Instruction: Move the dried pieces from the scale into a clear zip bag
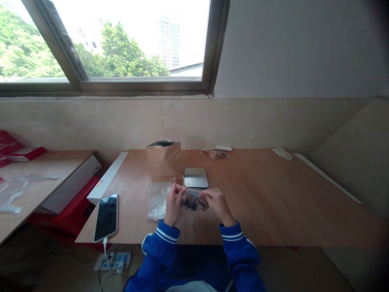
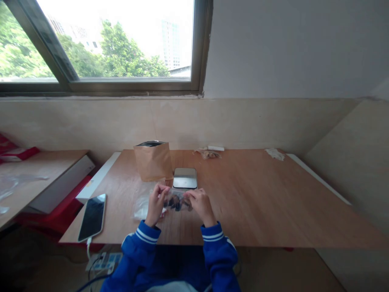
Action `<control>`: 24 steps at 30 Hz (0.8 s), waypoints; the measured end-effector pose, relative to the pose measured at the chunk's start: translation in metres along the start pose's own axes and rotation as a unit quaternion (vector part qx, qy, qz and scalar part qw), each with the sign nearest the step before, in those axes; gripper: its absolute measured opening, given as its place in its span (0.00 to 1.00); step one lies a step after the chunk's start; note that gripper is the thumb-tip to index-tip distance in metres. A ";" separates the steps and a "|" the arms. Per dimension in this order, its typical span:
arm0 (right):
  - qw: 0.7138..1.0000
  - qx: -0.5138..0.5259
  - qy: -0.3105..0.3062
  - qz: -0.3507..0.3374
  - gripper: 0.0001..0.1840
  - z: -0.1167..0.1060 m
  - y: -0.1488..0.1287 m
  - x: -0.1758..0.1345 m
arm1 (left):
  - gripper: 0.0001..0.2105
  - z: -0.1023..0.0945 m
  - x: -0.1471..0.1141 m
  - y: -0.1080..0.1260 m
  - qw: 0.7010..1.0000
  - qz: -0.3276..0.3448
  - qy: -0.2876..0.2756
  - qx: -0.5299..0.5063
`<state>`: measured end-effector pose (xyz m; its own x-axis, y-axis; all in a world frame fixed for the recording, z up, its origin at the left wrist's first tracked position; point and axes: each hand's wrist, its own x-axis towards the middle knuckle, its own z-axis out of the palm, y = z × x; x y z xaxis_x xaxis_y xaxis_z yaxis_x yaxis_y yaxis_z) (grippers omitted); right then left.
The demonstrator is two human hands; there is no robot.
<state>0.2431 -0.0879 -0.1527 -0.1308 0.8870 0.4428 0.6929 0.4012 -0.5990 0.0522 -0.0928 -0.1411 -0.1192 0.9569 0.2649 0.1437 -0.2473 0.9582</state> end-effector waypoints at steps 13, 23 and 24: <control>0.995 0.053 0.010 0.079 0.18 -0.017 0.001 -0.026 | 0.19 0.004 0.005 0.002 0.995 -0.053 0.018 -0.086; 0.986 0.108 0.026 0.124 0.20 -0.014 -0.012 -0.030 | 0.21 -0.002 0.005 -0.004 0.960 -0.148 0.056 -0.229; 0.985 0.104 0.038 0.131 0.20 -0.014 -0.012 -0.030 | 0.21 -0.003 0.004 -0.006 0.958 -0.160 0.052 -0.232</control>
<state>0.2487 -0.1224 -0.1498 0.0923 0.9500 0.2984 0.5339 0.2057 -0.8201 0.0482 -0.0878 -0.1451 -0.1842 0.9808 -0.0637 -0.3659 -0.0083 0.9306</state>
